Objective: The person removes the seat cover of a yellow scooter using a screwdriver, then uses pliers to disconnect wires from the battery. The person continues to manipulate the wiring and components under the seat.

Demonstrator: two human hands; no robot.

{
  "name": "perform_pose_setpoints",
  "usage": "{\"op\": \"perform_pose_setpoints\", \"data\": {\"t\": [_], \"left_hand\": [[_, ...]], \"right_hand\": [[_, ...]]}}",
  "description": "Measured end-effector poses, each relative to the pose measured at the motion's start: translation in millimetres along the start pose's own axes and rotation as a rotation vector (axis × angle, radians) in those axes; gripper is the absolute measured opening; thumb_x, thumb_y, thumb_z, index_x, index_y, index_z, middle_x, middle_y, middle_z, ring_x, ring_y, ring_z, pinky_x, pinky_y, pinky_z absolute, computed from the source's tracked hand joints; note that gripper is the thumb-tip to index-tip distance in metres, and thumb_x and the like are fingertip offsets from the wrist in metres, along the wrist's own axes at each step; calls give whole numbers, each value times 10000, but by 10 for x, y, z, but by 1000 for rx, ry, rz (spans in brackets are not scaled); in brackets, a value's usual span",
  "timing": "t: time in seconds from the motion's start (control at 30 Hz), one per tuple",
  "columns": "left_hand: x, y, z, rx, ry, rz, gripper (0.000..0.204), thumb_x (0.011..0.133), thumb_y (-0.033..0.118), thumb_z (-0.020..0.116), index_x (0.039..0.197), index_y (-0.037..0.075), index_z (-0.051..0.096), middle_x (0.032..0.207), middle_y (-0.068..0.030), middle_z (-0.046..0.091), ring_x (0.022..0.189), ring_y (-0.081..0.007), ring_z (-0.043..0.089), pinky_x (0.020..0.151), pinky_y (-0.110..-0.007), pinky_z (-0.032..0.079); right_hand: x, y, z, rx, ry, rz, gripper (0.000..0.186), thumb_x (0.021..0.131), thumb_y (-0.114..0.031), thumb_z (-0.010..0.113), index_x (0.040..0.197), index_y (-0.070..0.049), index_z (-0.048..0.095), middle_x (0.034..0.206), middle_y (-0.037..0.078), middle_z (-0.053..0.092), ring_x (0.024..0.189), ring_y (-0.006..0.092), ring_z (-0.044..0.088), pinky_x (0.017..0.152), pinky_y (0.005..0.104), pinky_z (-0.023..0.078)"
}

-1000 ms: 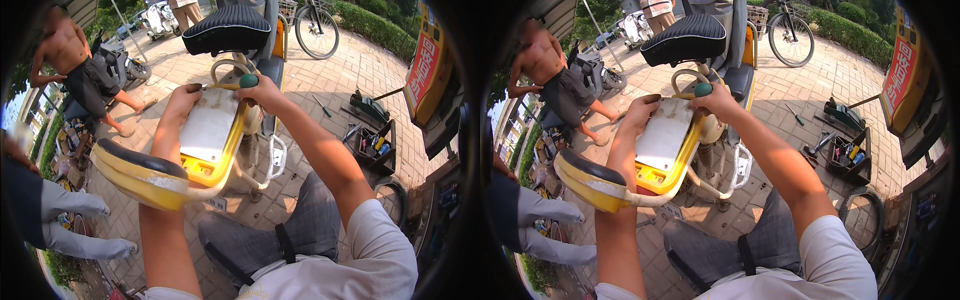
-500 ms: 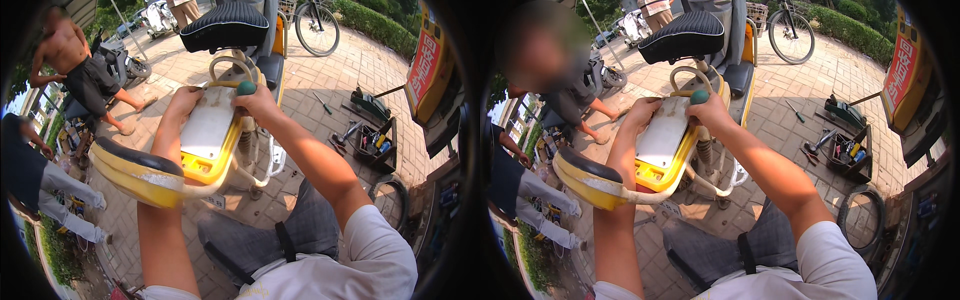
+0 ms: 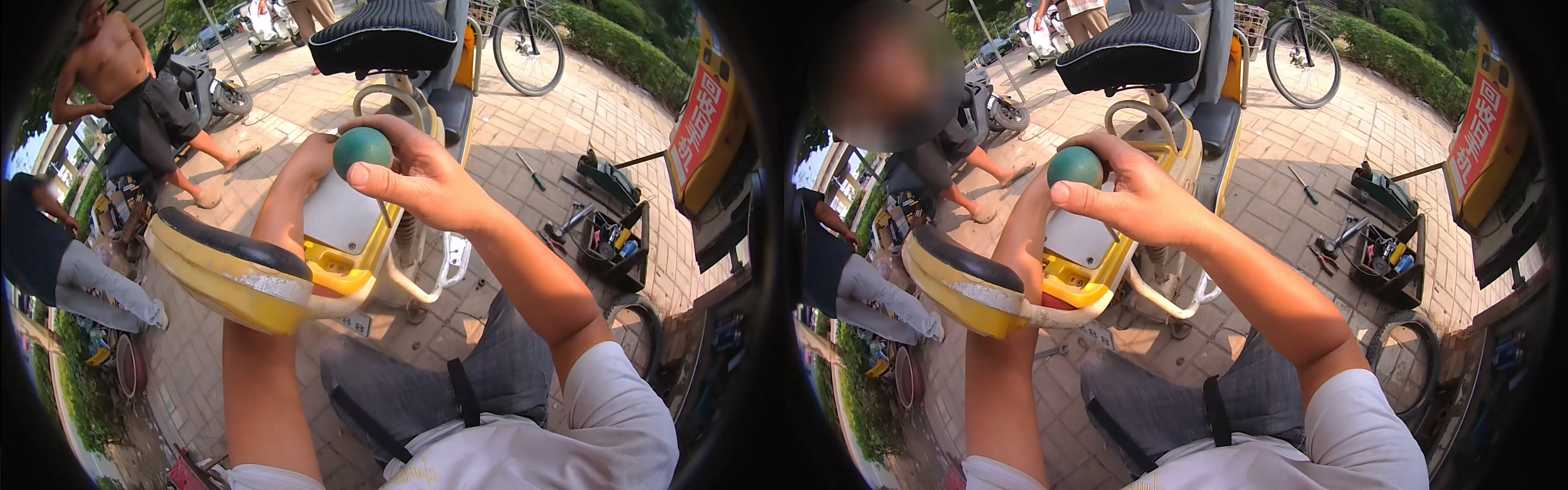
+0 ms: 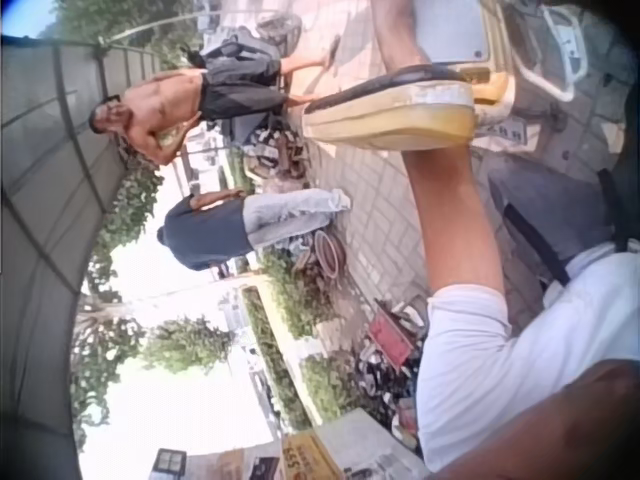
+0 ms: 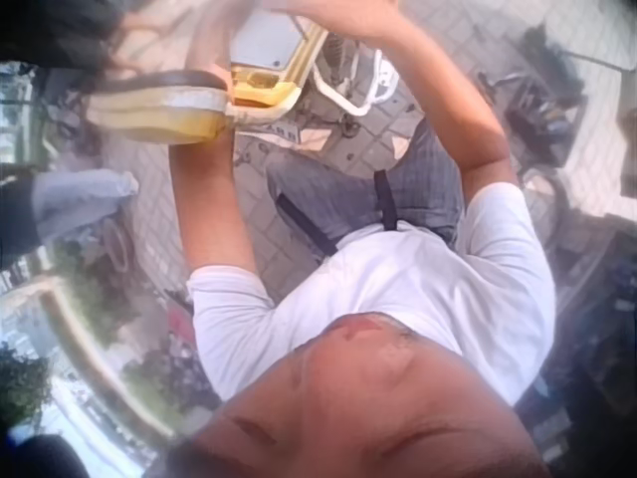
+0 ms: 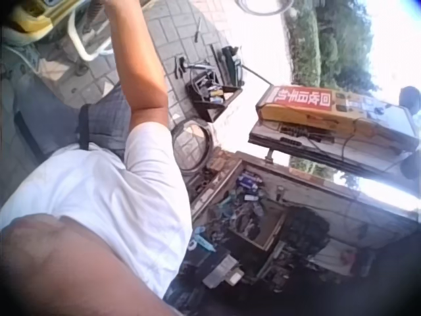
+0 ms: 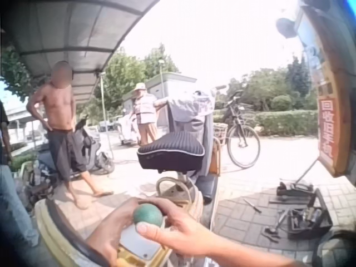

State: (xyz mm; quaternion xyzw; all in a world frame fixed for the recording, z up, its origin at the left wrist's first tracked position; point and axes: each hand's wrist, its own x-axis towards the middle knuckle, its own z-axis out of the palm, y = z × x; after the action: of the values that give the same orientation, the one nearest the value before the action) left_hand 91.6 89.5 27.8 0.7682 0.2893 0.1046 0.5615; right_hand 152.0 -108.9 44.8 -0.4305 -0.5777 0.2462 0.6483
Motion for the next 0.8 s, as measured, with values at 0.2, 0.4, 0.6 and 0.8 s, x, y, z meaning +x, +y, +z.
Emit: {"op": "perform_pose_setpoints", "data": {"t": [0.2, 0.4, 0.6, 0.8], "left_hand": [[-530, -6, 27, -145, -38, 322, 486, 777, 310, 664, 1118, -25, 573, 1000, -111, 615, 957, -194, 588, 859, -318, 445], [-798, -134, 57, -285, -57, 498, 422, 841, 307, 606, 1146, 25, 528, 1063, -63, 547, 1090, -142, 493, 974, -277, 333], [-510, -178, -14, -326, -53, 244, 317, 908, 240, 546, 1154, 42, 530, 1050, -58, 549, 1046, -129, 504, 935, -258, 345], [-164, -8, -137, -33, -22, -99, 275, 940, 252, 524, 1122, 47, 549, 973, -63, 569, 927, -126, 550, 817, -252, 410]], "right_hand": [[-31, 34, 115, -92, -61, -97, 555, 811, -172, 758, 1263, 3, 489, 1074, 83, 592, 1000, 145, 597, 877, 306, 498], [-47, 196, 245, -72, -73, -81, 491, 836, -139, 726, 1252, -16, 495, 1081, 71, 589, 988, 130, 599, 874, 296, 500], [-66, 280, 244, -102, -78, -44, 503, 838, -152, 726, 1257, -11, 485, 1089, 76, 588, 994, 130, 599, 886, 294, 496], [-11, 188, 222, -269, -130, -238, 471, 797, -244, 765, 1175, -41, 570, 1056, 73, 595, 956, 174, 601, 811, 317, 494]]}}
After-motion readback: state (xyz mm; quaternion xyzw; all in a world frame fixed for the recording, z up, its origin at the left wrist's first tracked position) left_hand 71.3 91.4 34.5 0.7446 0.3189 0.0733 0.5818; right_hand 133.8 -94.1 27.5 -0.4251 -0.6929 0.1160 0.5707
